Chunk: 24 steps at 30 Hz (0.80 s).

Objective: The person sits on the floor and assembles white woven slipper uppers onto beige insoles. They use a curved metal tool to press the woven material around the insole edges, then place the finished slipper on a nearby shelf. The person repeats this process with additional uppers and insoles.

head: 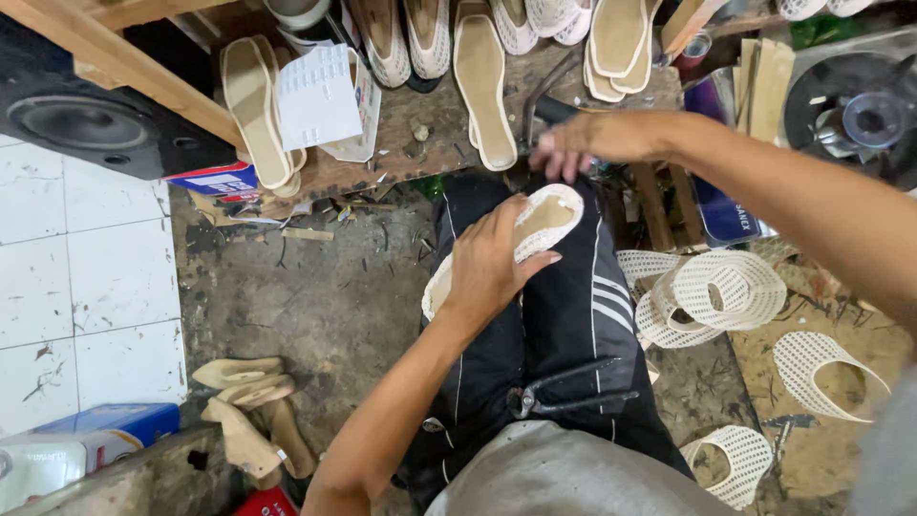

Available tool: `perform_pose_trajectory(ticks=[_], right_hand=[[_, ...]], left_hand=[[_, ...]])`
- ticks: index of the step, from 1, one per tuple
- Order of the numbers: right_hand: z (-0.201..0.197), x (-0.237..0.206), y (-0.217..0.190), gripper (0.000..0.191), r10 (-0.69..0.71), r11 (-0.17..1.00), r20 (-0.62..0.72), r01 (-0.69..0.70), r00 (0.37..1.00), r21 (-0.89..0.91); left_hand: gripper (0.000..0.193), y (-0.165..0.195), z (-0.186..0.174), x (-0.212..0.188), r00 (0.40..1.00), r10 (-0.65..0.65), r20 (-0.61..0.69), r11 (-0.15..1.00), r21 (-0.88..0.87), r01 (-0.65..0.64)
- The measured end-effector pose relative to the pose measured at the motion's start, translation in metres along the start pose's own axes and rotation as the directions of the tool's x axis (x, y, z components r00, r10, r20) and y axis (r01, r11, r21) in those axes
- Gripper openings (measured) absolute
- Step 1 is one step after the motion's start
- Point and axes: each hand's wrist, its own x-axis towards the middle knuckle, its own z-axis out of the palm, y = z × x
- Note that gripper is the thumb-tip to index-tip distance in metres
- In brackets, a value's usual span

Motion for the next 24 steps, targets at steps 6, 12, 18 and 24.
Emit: perform_pose_trajectory(ticks=[6, 12, 18, 24], right_hand=[[0.050, 0.043, 0.085, 0.051, -0.038, 0.849, -0.656, -0.322, 0.753, -0.419], [0.045, 0.035, 0.076, 0.047, -0.082, 0.828, -0.662, -0.318, 0.745, -0.461], [0.053, -0.067, -0.037, 0.035, 0.327, 0.907, -0.584, -0.075, 0.743, 0.413], [0.089, -0.172, -0.124, 0.032, -0.195, 0.805, -0.865, 0.579, 0.463, 0.129]], left_hand=[[0.095, 0.009, -0.010, -0.005, 0.994, -0.102, -0.043, 0.992, 0.076, 0.105], [0.083, 0.013, 0.001, -0.011, 1.000, -0.019, -0.015, 0.974, 0.224, 0.021], [0.081, 0.010, 0.004, -0.014, 0.999, 0.036, -0.028, 0.950, 0.311, -0.026], [0.077, 0.014, 0.016, -0.019, 0.994, -0.094, -0.064, 0.963, 0.248, 0.107]])
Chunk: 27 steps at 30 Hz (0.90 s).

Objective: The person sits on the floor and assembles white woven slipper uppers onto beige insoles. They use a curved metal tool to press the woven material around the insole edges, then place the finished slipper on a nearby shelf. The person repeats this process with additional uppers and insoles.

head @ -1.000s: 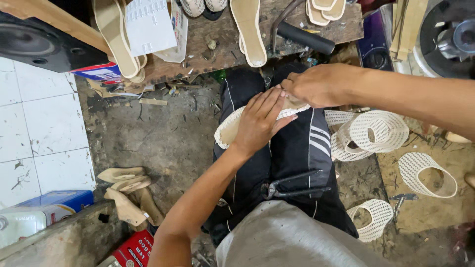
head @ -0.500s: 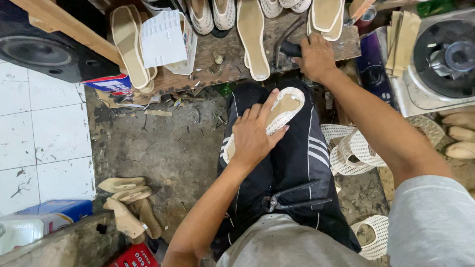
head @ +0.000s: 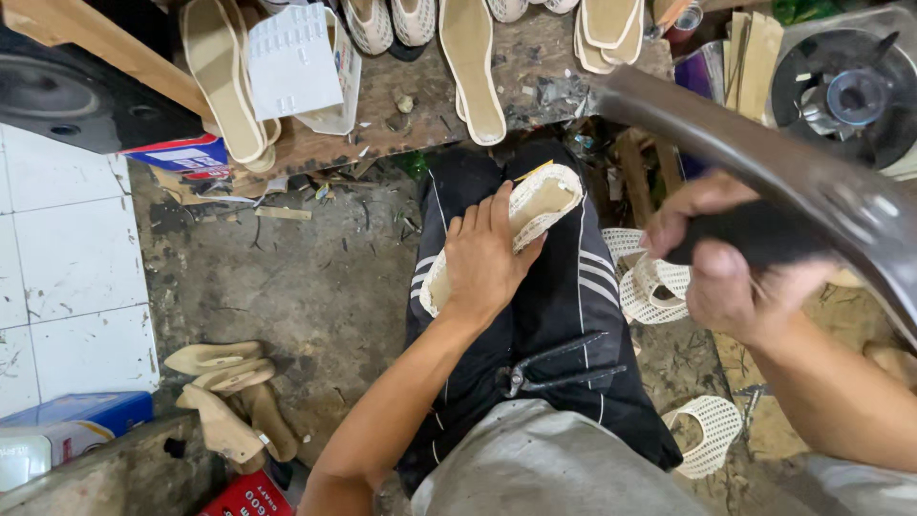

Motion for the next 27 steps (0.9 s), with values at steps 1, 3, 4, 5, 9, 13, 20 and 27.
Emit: perform_pose_trajectory(ticks=[1, 3, 4, 5, 9, 13, 20, 27], right_hand=[[0.001, -0.005, 0.000, 0.033, -0.068, 0.998, 0.005, 0.068, 0.998, 0.001], [0.004, -0.009, 0.012, 0.037, 0.074, 0.946, 0.169, -0.015, 0.983, -0.323], [0.004, -0.010, 0.017, 0.039, 0.157, 0.878, 0.227, -0.031, 0.961, -0.477], [0.004, -0.011, 0.019, 0.041, 0.246, 0.784, 0.271, -0.027, 0.930, -0.620], [0.000, -0.009, 0.010, 0.031, 0.390, 0.681, 0.194, -0.140, 0.900, -0.719], [0.006, -0.012, 0.012, 0.023, 0.002, 0.803, 0.115, 0.067, 0.993, -0.592], [-0.003, -0.041, 0.049, 0.024, 0.271, 0.873, 0.069, -0.215, 0.960, -0.437], [0.000, -0.043, 0.055, 0.028, 0.280, 0.801, 0.097, -0.177, 0.955, -0.571]], left_hand=[[0.074, 0.001, 0.001, 0.000, 1.000, -0.003, -0.004, 1.000, -0.012, 0.003], [0.069, 0.002, 0.003, 0.001, 1.000, -0.001, -0.022, 1.000, -0.026, 0.001], [0.069, 0.004, 0.004, 0.003, 1.000, -0.023, -0.008, 1.000, -0.022, 0.022], [0.069, 0.003, 0.003, 0.002, 0.999, -0.045, 0.000, 0.999, -0.019, 0.045], [0.071, 0.004, 0.001, 0.001, 0.999, -0.024, 0.047, 0.998, -0.065, 0.027], [0.067, 0.003, 0.001, -0.001, 1.000, -0.006, -0.011, 1.000, -0.004, 0.006], [0.067, 0.003, 0.000, 0.002, 1.000, -0.017, -0.006, 1.000, -0.008, 0.017], [0.068, 0.005, -0.007, 0.003, 0.999, -0.006, 0.033, 0.999, 0.033, 0.005]])
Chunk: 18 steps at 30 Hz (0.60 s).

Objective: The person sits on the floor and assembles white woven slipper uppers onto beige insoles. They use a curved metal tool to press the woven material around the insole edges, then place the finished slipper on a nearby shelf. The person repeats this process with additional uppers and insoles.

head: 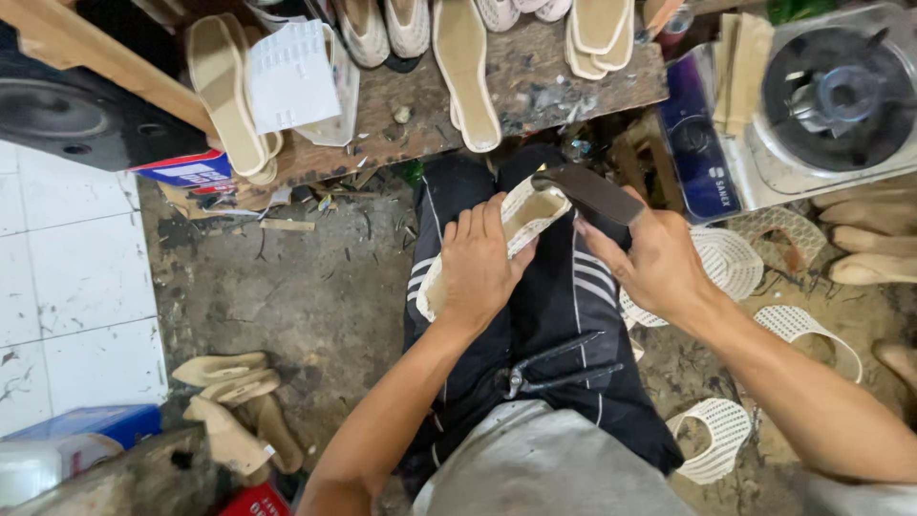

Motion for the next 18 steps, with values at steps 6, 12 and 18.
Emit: perform_pose_trajectory(ticks=[6, 12, 18], right_hand=[[0.018, -0.008, -0.009, 0.022, -0.066, 0.844, -0.381, 0.255, 0.922, 0.472], [0.029, -0.015, -0.002, 0.020, 0.084, 0.976, -0.336, -0.009, 0.938, 0.219], [0.055, -0.023, 0.007, 0.030, 0.032, 0.831, -0.558, 0.288, 0.829, 0.476]], left_hand=[[0.070, 0.001, -0.001, -0.001, 1.000, 0.006, 0.005, 1.000, 0.005, -0.006], [0.070, 0.001, -0.001, -0.003, 0.999, -0.012, 0.044, 1.000, 0.027, 0.011], [0.068, 0.003, 0.000, 0.001, 1.000, 0.015, -0.026, 1.000, 0.009, -0.015]])
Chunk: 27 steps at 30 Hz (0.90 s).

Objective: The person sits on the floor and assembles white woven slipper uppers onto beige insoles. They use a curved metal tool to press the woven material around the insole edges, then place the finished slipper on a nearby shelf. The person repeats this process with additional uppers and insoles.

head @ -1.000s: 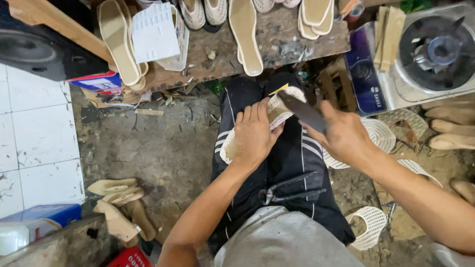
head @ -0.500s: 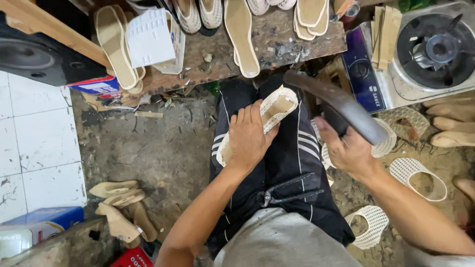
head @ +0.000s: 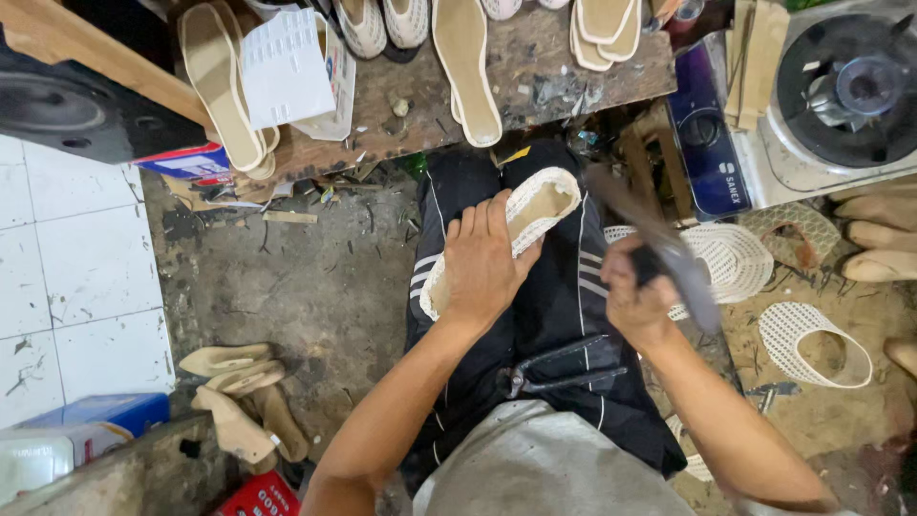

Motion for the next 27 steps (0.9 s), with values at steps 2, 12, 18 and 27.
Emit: perform_pose_trajectory(ticks=[2, 12, 18, 27], right_hand=[[-0.006, -0.005, 0.004, 0.029, 0.211, 0.832, 0.297, -0.013, 0.931, -0.554], [-0.007, 0.008, -0.019, 0.021, 0.336, 0.859, 0.262, -0.181, 0.905, -0.479], [-0.016, -0.004, -0.021, 0.014, 0.065, 0.953, 0.225, 0.007, 0.972, -0.304], [-0.015, 0.036, 0.001, 0.024, 0.595, 0.786, 0.086, -0.555, 0.799, -0.273]], left_hand=[[0.068, -0.001, -0.001, 0.001, 1.000, -0.009, 0.021, 1.000, 0.025, 0.008], [0.077, 0.010, 0.002, -0.007, 0.998, -0.008, 0.067, 0.991, 0.130, -0.001], [0.075, 0.010, 0.008, -0.012, 0.998, 0.027, 0.059, 0.986, 0.162, -0.036], [0.067, 0.013, -0.003, 0.006, 0.941, 0.051, 0.335, 0.996, -0.090, -0.022]])
